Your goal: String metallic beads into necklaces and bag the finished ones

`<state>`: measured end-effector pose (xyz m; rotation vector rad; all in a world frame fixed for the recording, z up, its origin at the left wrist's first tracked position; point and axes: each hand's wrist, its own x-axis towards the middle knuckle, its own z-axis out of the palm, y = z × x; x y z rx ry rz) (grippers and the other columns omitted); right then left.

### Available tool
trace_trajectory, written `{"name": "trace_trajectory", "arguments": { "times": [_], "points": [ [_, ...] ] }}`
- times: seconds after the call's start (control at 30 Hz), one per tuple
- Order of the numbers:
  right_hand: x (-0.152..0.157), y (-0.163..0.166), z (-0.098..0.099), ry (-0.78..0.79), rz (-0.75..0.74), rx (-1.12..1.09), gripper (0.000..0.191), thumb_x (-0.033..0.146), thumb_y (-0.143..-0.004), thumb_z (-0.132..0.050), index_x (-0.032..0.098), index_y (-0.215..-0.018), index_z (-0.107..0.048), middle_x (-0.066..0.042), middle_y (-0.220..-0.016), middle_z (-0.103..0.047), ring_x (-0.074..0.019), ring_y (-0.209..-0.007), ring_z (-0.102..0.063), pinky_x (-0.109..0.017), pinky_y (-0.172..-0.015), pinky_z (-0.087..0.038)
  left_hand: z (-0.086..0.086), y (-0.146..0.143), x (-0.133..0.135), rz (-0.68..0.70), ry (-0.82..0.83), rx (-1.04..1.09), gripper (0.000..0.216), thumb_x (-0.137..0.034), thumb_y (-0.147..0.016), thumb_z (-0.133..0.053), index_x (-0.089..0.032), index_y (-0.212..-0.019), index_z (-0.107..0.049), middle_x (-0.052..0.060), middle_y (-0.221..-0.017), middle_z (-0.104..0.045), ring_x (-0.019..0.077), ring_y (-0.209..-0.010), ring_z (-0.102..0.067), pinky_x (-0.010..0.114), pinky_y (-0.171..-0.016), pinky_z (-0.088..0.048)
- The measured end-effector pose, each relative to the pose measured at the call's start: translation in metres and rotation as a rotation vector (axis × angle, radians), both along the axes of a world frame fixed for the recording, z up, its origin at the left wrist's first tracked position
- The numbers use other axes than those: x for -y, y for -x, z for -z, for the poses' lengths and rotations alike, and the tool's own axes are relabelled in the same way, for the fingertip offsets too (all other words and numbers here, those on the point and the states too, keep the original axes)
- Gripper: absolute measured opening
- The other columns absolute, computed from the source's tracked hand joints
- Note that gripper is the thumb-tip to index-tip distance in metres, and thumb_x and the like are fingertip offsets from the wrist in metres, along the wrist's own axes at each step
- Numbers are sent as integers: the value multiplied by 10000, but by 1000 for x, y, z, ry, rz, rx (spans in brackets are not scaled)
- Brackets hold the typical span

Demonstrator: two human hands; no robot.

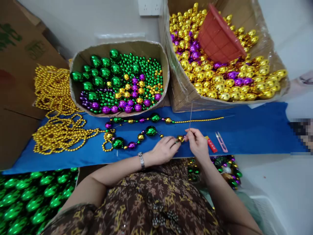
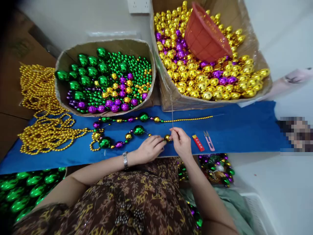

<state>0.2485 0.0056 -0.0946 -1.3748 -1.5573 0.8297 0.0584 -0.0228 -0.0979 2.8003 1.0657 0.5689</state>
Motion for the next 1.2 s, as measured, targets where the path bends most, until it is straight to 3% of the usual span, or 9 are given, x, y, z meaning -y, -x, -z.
{"name": "trace_trajectory", "arguments": {
  "times": [0.07,0.13,0.23,0.33,0.63,1.0,1.13,1.2],
  "points": [
    [0,3,-6,19,-1,-72,294,460,-936,-483,208,-1012,-613,7,-672,-621,-128,-615,-619,-260,-631,-514,2,-2,-10,-74,15,-43,432,-284,-922,-502,-106,-1315,-475,166,-1280,-565,293,-1198,-489,461,-1019,-392],
    [-1,3,-11,35,18,-165,295,471,-931,-491,208,-1000,-605,25,-640,-587,-115,-592,-598,-242,-607,-506,4,-3,-20,-86,56,-115,503,-335,-898,-547,-100,-1333,-455,176,-1223,-592,309,-1124,-534,526,-1018,-368],
    [-7,-2,-18,39,91,-360,295,497,-908,-524,214,-954,-590,49,-631,-532,-86,-543,-553,-210,-552,-486,5,-1,-29,-72,97,-204,345,-309,-899,-540,-116,-1184,-561,137,-997,-647,281,-928,-592,564,-993,-358],
    [-14,-15,-24,46,175,-566,301,517,-860,-593,219,-898,-570,65,-641,-480,-59,-505,-505,-176,-490,-449,6,8,-31,-76,78,-232,190,-267,-903,-523,-139,-1011,-613,111,-889,-633,262,-851,-587,562,-1000,-344],
    [-22,-58,-24,98,312,-877,332,493,-747,-737,233,-835,-550,91,-618,-436,-25,-485,-460,-123,-458,-416,2,58,-35,-148,-51,-305,227,-266,-904,-520,-145,-1055,-640,105,-866,-643,255,-817,-587,619,-1063,-254],
    [-21,-74,-13,34,453,-931,343,478,-713,-771,218,-811,-570,98,-593,-476,-12,-481,-468,-103,-462,-414,-2,111,-39,-219,-62,-380,257,-240,-910,-502,-179,-1112,-648,126,-957,-676,276,-846,-617,669,-1048,-247],
    [-13,-41,-19,15,341,-760,311,499,-785,-699,217,-872,-599,82,-604,-504,-37,-490,-502,-144,-473,-446,-15,100,-39,-199,-16,-241,365,-328,-855,-599,-183,-1190,-613,167,-1159,-630,339,-1041,-583,650,-1023,-309],
    [-8,-19,-22,20,264,-643,290,491,-837,-642,212,-910,-612,69,-607,-526,-56,-510,-533,-168,-494,-467,-27,82,-38,-164,47,-41,395,-374,-859,-600,-190,-1209,-596,153,-1201,-610,312,-1082,-573,551,-994,-407]
  ]
}}
